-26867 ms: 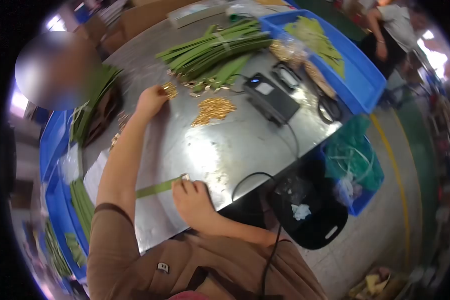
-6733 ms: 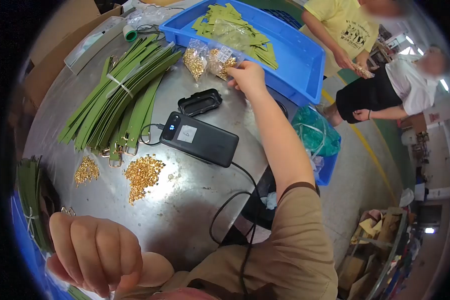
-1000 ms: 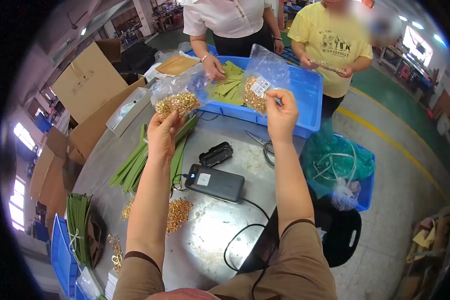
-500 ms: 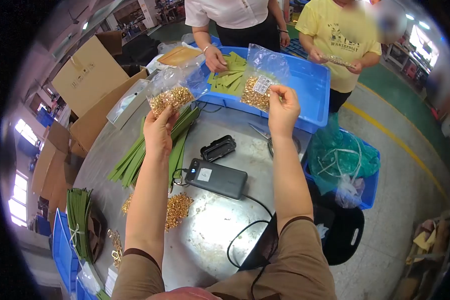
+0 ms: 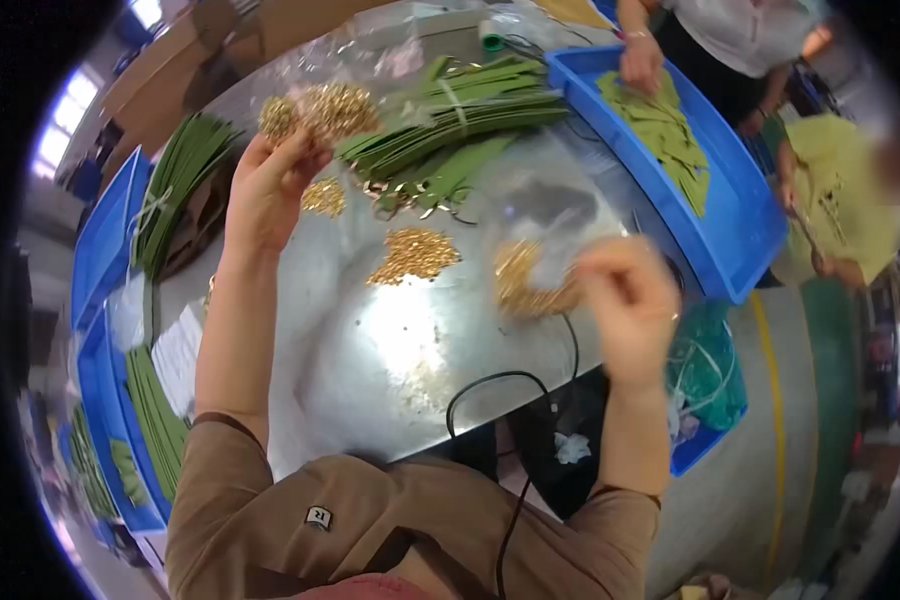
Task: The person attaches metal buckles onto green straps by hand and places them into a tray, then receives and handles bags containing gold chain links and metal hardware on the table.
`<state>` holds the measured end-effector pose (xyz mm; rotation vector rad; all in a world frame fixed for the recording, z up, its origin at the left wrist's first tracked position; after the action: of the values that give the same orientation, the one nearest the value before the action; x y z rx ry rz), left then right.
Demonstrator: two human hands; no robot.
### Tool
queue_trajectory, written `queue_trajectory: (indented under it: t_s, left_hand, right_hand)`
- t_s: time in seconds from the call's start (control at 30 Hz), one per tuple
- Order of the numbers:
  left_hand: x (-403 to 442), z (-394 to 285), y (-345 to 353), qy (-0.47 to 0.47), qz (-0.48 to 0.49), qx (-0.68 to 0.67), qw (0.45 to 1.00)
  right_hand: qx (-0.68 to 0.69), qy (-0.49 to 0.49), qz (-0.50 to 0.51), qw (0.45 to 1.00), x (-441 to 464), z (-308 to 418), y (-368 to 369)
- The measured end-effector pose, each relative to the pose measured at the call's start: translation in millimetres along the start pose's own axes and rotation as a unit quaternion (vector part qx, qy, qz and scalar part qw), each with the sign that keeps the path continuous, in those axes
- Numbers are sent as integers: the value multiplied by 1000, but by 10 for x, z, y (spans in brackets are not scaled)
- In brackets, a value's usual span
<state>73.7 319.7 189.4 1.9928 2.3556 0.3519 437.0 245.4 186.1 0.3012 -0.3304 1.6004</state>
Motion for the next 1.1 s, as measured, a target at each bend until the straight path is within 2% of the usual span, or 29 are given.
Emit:
queue_trajectory:
  t_s: [0.17, 0.27, 0.33, 0.37, 0.43, 0.47, 0.5, 0.57, 0.63, 0.67, 0.7, 0.77, 0.8, 0.87, 0.97, 1.1]
  left_hand:
    - [-797, 75, -884, -18, -55, 22, 998]
    - [-1227, 143, -1184, -33, -86, -6, 996]
    - [-1379, 174, -1276, -34, -96, -18, 995]
    - [-1425, 206, -1283, -43, -103, -30, 993]
    - [-1449, 225, -1292, -38, -95, -46, 994]
    - [-1437, 216, -1290, -32, -102, -53, 993]
    - [-1399, 206, -1292, -26, -108, -61, 992]
    - [-1284, 186, -1291, -25, -98, -77, 992]
    - [-1160, 142, -1270, -24, -86, -79, 993]
    - [-1083, 160, -1287, -21, -81, -81, 993]
    - [-995, 207, -1305, -9, -74, -101, 992]
    - [-854, 259, -1316, 6, -61, -127, 990]
    - [-771, 235, -1293, 13, -59, -146, 988]
    - [-601, 141, -1197, 12, -60, -165, 984]
    - [-446, 134, -1214, 45, -63, -196, 978]
    - [-353, 204, -1319, 41, -61, -196, 978]
  right_hand:
    - [75, 110, 228, 965, -515, -378, 953]
    - [111, 145, 278, 943, -689, -711, 1432]
    - [193, 252, 300, 900, -835, -1039, 1666]
    - [188, 250, 297, 902, -850, -1086, 1709]
    - [111, 308, 361, 873, -871, -1201, 1800]
    - [22, 290, 385, 876, -801, -1094, 1815]
    - [19, 285, 378, 881, -682, -941, 1816]
    - [-209, 117, 389, 890, -361, -634, 1753]
    - [-295, -6, 274, 915, 143, -507, 1660]
    - [-343, -92, 241, 903, 457, -557, 1609]
    - [-387, -175, 208, 881, 745, -632, 1587]
    - [-632, -257, 185, 708, 1111, -763, 1657]
    - [-634, -256, 182, 706, 1270, -907, 1670]
    - [-663, -200, 240, 680, 1572, -1173, 1695]
    - [-646, -144, 300, 687, 1831, -1357, 1792]
    - [-641, -86, 319, 693, 1981, -1497, 1812]
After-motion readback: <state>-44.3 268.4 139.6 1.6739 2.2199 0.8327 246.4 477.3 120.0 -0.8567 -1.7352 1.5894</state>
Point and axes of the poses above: each hand's wrist, its own x-axis towards the middle knuckle, its own y-axis out of the palm, z = x × y, the point moved 3 cm from there along x, towards the middle knuckle, and after that the axes turned 11 degrees about x, right-handed, at the moved point
